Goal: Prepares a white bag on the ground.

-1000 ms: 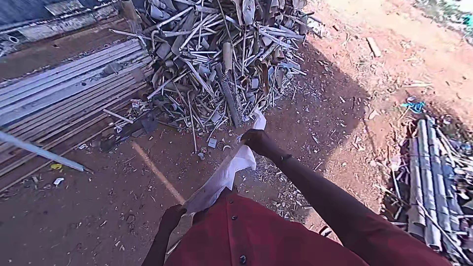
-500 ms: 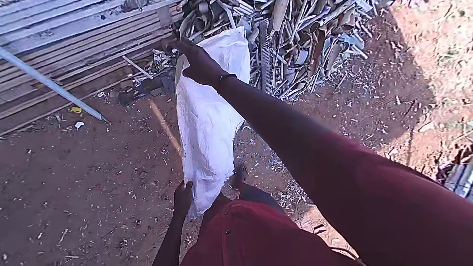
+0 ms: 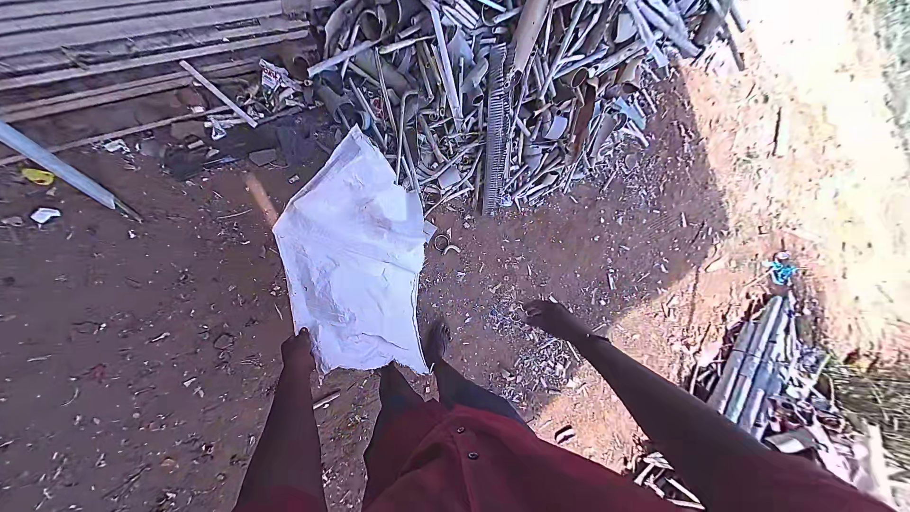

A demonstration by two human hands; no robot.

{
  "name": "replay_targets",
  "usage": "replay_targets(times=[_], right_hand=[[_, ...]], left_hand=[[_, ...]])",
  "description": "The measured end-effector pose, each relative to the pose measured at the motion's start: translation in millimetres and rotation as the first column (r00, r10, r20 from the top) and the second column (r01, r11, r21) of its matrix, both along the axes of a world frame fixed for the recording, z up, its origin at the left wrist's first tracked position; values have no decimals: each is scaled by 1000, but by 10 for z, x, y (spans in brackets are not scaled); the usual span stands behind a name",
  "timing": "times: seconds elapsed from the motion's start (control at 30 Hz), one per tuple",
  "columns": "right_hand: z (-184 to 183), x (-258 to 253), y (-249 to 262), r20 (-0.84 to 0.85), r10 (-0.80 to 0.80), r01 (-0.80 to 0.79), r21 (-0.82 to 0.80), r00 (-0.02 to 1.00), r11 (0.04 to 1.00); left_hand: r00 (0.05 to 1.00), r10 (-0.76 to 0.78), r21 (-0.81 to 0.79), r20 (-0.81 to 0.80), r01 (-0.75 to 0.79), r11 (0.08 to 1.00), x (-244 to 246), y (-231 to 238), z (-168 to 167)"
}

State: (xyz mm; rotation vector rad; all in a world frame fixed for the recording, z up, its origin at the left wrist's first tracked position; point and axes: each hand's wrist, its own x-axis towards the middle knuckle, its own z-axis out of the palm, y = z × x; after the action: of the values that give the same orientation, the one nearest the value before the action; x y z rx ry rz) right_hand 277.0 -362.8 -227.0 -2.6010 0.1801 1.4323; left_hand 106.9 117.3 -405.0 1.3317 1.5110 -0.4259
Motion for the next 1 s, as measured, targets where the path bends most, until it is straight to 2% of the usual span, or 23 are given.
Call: replay_targets(times=[0.07, 0.13, 0.2, 0.27, 0.33, 0.47, 0.57, 0.63, 0.7, 0.8, 0.9, 1.0], right_hand=[[-5, -506, -581, -41, -127, 122, -107, 991, 987], [5, -980, -984, -90, -248, 226, -203, 965, 953], [-33, -1350, -1219, -138, -364, 320, -262, 921, 910], [-71, -1535, -1241, -174, -423, 373, -260, 889, 891], [-87, -1517, -1078, -175, -421, 389, -193, 890, 901], [-53, -1093, -544, -82, -325, 328, 26, 942, 944], [113, -709, -91, -24, -254, 255, 150, 967, 955], [212, -554, 96, 11, -223, 215, 213, 975, 953], [232, -506, 164, 34, -218, 203, 248, 975, 947], [176, -579, 110, 1, -197, 192, 208, 980, 959], [103, -733, -20, -82, -162, 171, 112, 983, 979], [94, -886, -94, -143, -181, 186, 23, 973, 982]], left_hand=[[999, 10, -17, -30, -11, 1000, 2, -12, -158], [996, -44, -28, -78, 42, 999, 41, -35, -230], [994, -72, -18, -82, 70, 997, 111, -53, -307], [996, -82, -10, -25, 82, 997, 268, -71, -266], [996, -30, -7, 90, 31, 1000, 470, -73, -184], [946, 127, -5, 297, -131, 991, 792, 72, 116], [893, 242, -9, 380, -259, 966, 752, 336, 412], [872, 292, -22, 392, -309, 951, 523, 542, 403], [923, 238, 54, 303, -266, 962, 169, 657, 292], [999, -36, 191, -5, 37, 981, -423, 673, 54], [940, -178, 139, -291, 225, 964, -732, 600, -2], [857, -266, 89, -440, 337, 937, -822, 466, 50]])
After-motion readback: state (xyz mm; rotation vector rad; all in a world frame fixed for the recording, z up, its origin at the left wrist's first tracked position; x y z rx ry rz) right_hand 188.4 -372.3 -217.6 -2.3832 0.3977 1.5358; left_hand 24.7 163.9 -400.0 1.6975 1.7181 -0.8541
